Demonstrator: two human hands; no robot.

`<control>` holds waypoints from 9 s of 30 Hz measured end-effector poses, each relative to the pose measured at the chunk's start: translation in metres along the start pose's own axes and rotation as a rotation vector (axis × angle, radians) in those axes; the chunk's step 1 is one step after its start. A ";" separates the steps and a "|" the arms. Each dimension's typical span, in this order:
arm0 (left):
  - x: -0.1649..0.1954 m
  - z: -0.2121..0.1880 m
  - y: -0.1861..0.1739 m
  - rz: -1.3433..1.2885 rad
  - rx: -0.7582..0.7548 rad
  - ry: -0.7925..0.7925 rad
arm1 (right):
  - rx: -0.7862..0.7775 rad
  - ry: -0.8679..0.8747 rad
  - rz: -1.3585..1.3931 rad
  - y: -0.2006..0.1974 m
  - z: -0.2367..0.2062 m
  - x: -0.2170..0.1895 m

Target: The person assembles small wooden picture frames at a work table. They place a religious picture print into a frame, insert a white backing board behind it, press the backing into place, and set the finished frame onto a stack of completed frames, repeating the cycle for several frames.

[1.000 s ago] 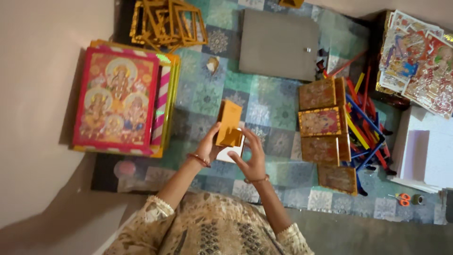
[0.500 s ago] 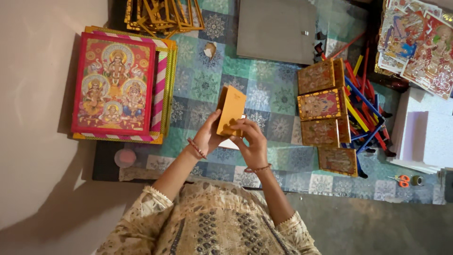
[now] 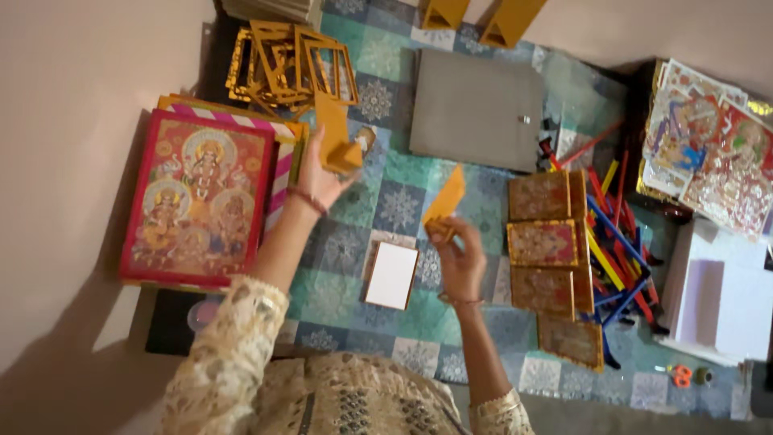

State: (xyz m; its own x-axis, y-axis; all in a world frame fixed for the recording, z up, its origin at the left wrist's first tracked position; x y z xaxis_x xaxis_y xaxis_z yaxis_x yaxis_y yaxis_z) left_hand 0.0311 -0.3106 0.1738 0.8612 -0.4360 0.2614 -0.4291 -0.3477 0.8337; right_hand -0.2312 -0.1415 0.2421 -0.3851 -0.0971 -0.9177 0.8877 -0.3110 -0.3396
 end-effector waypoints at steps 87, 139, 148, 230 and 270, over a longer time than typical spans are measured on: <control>-0.190 -0.131 -0.134 1.245 0.066 0.420 | -0.284 -0.108 -0.407 0.011 -0.132 0.052; -0.190 -0.128 -0.164 0.699 0.079 0.081 | -0.220 0.752 0.360 0.030 -0.151 0.132; -0.182 -0.141 -0.148 0.963 0.199 0.111 | -0.189 0.829 0.452 0.033 -0.148 0.123; 0.024 0.103 0.102 1.448 -0.489 0.746 | -0.233 0.220 -0.029 0.073 0.208 0.073; -0.360 0.066 0.214 2.327 -1.678 0.692 | 0.168 0.270 -1.419 -0.243 -0.050 0.036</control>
State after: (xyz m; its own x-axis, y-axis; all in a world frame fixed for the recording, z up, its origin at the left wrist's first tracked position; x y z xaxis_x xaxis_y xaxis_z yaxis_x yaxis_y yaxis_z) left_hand -0.3887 -0.2831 0.2254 0.0096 0.9632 0.2684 -0.0522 0.2686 -0.9618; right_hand -0.4480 -0.0220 0.2807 -0.8211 0.5517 0.1466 -0.2388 -0.0987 -0.9660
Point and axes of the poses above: each hand's wrist, its own z-axis towards the middle knuckle, its own y-axis out of the palm, x = y × z, the point moved 1 cm from there along z, towards the middle knuckle, and after that the axes turned 8 degrees about -z, right-handed, at the moved point
